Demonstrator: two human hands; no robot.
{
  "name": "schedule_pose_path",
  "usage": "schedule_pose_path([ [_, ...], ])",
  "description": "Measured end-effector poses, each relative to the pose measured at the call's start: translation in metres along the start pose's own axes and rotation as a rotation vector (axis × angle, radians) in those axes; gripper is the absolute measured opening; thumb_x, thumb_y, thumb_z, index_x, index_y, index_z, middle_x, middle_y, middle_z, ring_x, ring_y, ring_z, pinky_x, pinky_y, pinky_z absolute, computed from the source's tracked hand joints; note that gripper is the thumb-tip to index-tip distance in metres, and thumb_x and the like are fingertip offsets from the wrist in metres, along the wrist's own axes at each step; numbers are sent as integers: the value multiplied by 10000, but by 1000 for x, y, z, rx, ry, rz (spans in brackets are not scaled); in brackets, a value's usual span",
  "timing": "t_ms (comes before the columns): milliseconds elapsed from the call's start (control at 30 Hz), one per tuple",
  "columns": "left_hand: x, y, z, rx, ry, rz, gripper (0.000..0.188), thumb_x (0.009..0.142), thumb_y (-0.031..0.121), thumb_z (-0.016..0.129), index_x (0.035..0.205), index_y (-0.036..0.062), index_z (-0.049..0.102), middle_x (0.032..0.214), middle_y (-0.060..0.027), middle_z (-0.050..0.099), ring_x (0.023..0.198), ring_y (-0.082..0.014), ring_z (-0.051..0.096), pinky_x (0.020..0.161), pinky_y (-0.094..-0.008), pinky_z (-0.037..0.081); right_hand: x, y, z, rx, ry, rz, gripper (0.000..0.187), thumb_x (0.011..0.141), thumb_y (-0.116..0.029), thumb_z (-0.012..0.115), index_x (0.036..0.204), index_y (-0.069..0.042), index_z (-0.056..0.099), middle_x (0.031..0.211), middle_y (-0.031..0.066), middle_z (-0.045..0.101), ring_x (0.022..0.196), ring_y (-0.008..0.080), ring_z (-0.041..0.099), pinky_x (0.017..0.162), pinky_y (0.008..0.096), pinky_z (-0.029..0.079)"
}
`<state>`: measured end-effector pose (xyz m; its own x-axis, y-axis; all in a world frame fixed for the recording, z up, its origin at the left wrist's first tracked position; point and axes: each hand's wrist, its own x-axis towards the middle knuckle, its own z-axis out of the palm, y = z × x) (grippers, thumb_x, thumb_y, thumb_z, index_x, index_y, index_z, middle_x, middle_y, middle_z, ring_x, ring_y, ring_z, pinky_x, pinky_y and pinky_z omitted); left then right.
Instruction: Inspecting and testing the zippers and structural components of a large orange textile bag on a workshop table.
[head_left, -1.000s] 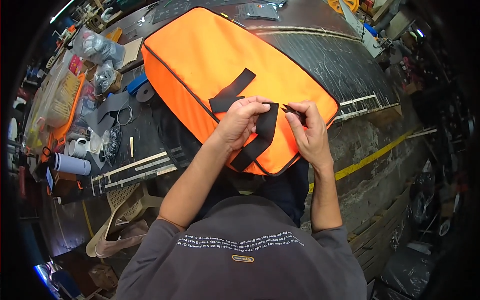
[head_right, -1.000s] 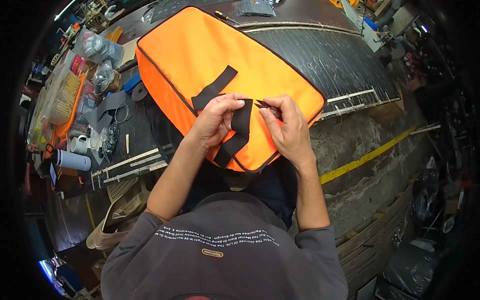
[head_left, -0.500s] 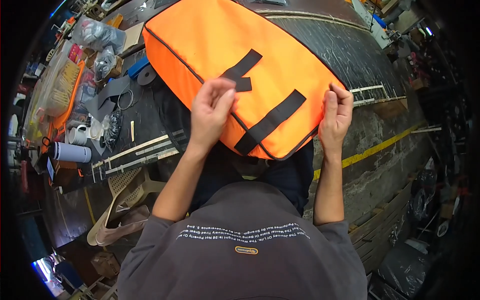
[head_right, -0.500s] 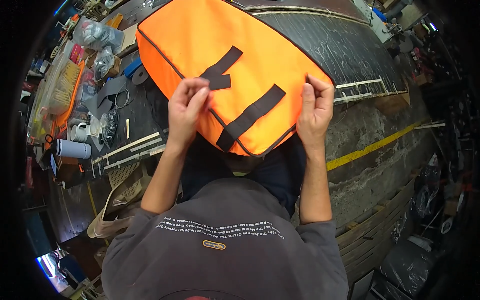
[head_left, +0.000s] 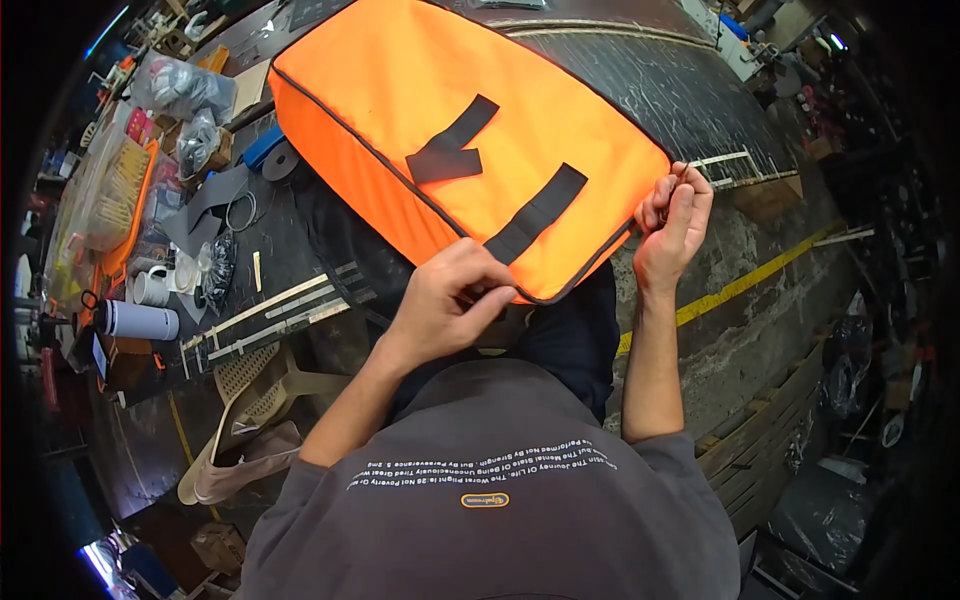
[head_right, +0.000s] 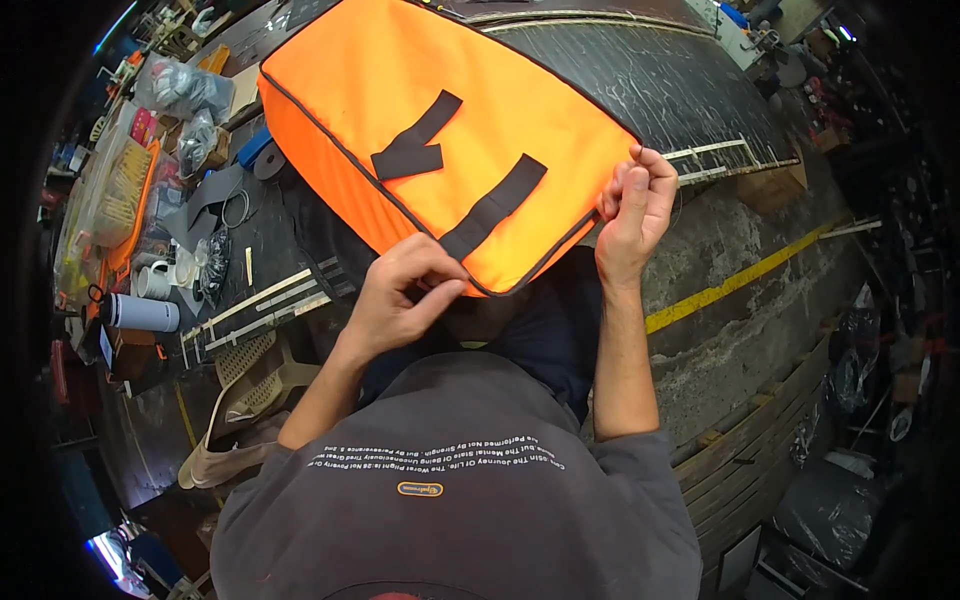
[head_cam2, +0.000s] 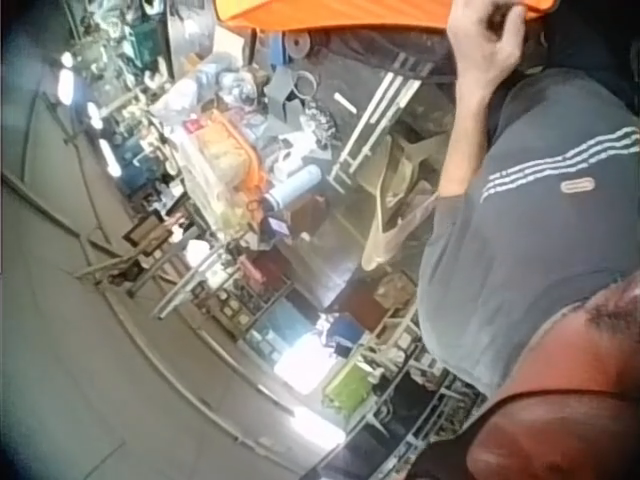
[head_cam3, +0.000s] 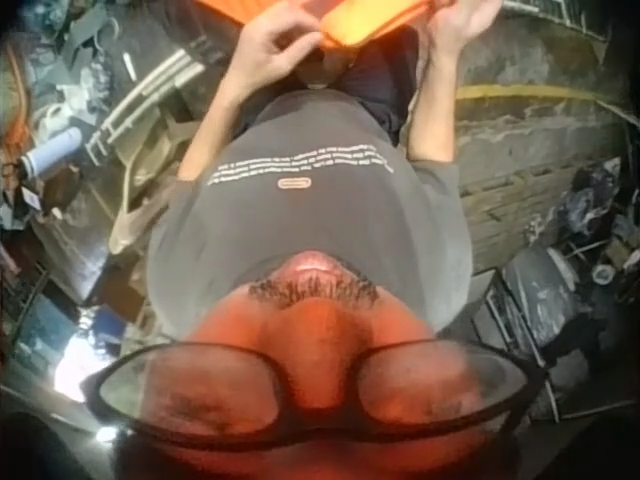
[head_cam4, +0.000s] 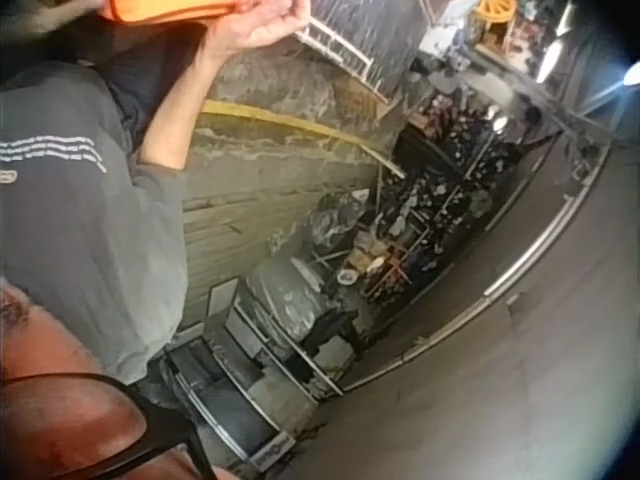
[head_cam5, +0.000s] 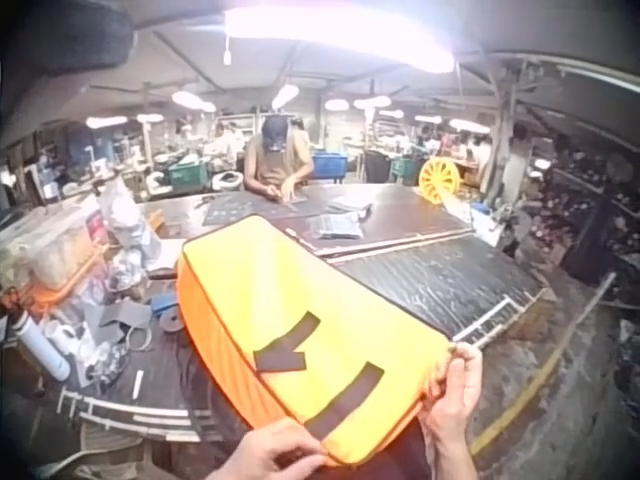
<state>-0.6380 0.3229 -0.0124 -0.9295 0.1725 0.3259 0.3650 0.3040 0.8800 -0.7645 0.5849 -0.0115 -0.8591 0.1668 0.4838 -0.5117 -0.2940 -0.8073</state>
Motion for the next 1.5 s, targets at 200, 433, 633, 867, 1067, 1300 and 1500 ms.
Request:
schedule_pose_path([
  [200, 35, 13, 8, 475, -184, 183, 135, 889, 155, 812, 1012, 102, 829, 908, -53, 711, 775, -257, 722, 663, -378, 554, -38, -41, -20, -257, -128, 293, 246, 1147, -272, 555, 1247, -48, 579, 790, -45, 440, 613, 29, 327, 539, 225, 270],
  [433, 61, 24, 10, 634, -404, 235, 131, 878, 176, 806, 993, 125, 842, 927, -44, 733, 803, -278, 739, 676, -402, 573, -71, -80, -33, -530, -183, 372, 266, 1021, -68, 720, 1268, -2, 649, 946, -47, 556, 854, 43, 502, 773, 221, 443],
  [633, 68, 4, 22, 488, -340, 286, 89, 852, 159, 763, 825, 86, 721, 889, -68, 689, 749, -312, 714, 637, -434, 560, -75, -106, -16, -847, -316, 363, 312, 907, -22, 827, 1202, 31, 744, 951, -10, 711, 834, 44, 593, 754, 216, 498],
  [867, 60, -2, 33, 187, -191, 266, 118, 818, 75, 736, 894, 77, 646, 872, -86, 631, 720, -318, 670, 618, -430, 523, -78, -108, 14, -993, -410, 228, 189, 866, -106, 839, 1003, -9, 755, 886, 144, 776, 753, 263, 767, 685, 348, 578],
  [1067, 59, -11, 37, 101, -156, 282, 137, 806, 66, 735, 896, 78, 632, 857, -81, 618, 701, -297, 653, 609, -417, 508, -79, -103, 23, -1025, -457, 258, 180, 871, -132, 825, 961, -11, 726, 856, 164, 751, 750, 335, 750, 678, 402, 577],
  [1300, 57, -10, 39, 105, -149, 292, 138, 808, 66, 748, 893, 83, 641, 863, -77, 635, 677, -291, 650, 584, -401, 500, -79, -104, 31, -1167, -510, 212, 182, 897, -164, 806, 971, -40, 696, 834, 158, 733, 749, 374, 730, 670, 469, 570],
  [1500, 58, -6, 38, 14, -143, 230, 134, 822, 17, 716, 908, 66, 625, 864, -70, 614, 635, -211, 607, 571, -367, 486, -78, -104, 29, -1220, -549, 173, 175, 916, -174, 791, 990, -48, 695, 843, 154, 737, 752, 375, 731, 672, 469, 575],
])
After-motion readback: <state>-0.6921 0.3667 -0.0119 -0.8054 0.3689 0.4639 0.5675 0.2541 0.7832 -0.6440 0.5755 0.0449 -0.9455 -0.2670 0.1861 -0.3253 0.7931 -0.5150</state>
